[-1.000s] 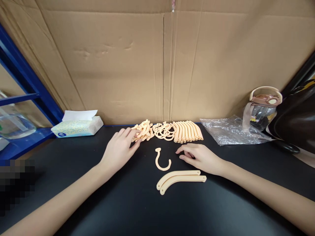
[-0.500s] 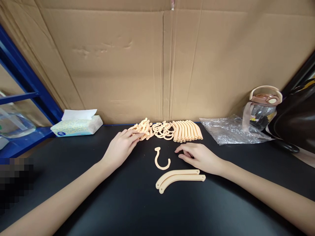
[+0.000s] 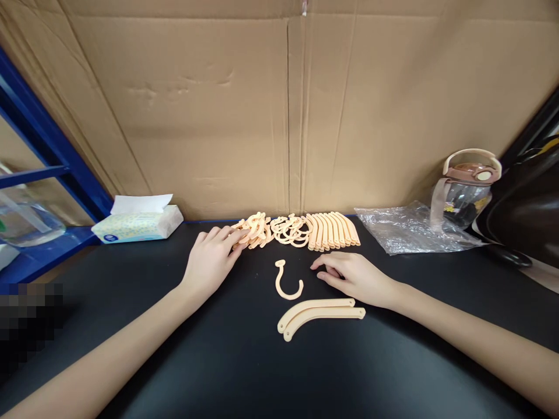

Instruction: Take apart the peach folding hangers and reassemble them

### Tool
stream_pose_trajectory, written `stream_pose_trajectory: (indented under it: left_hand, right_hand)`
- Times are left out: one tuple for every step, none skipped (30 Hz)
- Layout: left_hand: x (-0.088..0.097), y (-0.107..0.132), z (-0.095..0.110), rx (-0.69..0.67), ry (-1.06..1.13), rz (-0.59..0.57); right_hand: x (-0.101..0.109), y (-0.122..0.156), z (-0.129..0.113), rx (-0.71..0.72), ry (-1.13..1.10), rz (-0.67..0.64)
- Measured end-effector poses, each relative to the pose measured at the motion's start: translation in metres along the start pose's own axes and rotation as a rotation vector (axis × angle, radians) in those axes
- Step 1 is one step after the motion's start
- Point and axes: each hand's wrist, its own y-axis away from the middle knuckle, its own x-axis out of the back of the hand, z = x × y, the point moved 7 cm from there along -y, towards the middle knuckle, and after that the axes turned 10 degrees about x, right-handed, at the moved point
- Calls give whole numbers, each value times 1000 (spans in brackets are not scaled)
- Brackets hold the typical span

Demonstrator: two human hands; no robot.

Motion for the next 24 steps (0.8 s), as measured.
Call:
stream_pose_trajectory:
  left_hand:
    - [0,0,0,5,1,-7]
    - [0,0,-1,12,3,-13]
    - [0,0,-1,21,7,-17]
    - [0,0,-2,32,13,-20]
    - [0,-1,-3,45,19,-21]
    - [0,-1,-4,58,27,-20]
    - [0,-1,-4,69,36,-19]
    - [0,-1,-5,80,46,-17]
    - [0,-1,-6,90,57,-14]
    - [0,-1,-7,99,70,-9]
    - [1,-1,-8,108,83,-2]
    - [2,-1,-8,119,98,6]
    - [3,0,-9,132,114,18]
    - [5,0,-9,145,132,34]
    - [8,0,-10,161,149,54]
    - [11,1,-11,181,172,77]
    - [14,1,-11,203,205,103]
    - [17,2,-12,224,244,126]
    - [19,3,-13,240,284,145]
    - [21,4,-13,247,324,163]
    - [23,4,-11,239,361,178]
    - [25,5,-8,211,392,187]
    - [26,6,-3,165,416,191]
    - [28,8,3,105,442,192]
  right_hand:
    - [0,0,0,-1,1,2]
    - [0,0,0,0,1,3]
    - [0,-1,0,0,1,2]
    - [-1,-1,0,0,1,0]
    - [-1,-1,1,1,-1,-3]
    - [-1,-1,1,0,-2,-5]
    - [-1,0,1,0,-3,-6]
    - [-1,0,1,0,-3,-8]
    - [-1,0,1,0,-1,-9]
    - [-1,0,1,0,0,-10]
    - [-1,0,1,-1,1,-10]
    - [-1,0,1,-3,2,-10]
    - [-1,0,1,-4,3,-10]
    - [-1,0,0,-5,4,-9]
    - [0,0,0,-5,4,-8]
    - [0,0,0,-5,5,-8]
    - [0,0,0,-5,7,-9]
    - [0,0,0,-6,8,-11]
    - [0,0,0,-8,9,-14]
    - [0,0,-1,-10,10,-17]
    - [-1,0,-1,-12,11,-20]
    - [-1,1,-1,-12,13,-21]
    - [-1,1,-1,-13,14,-21]
    - [-1,1,-1,-15,15,-20]
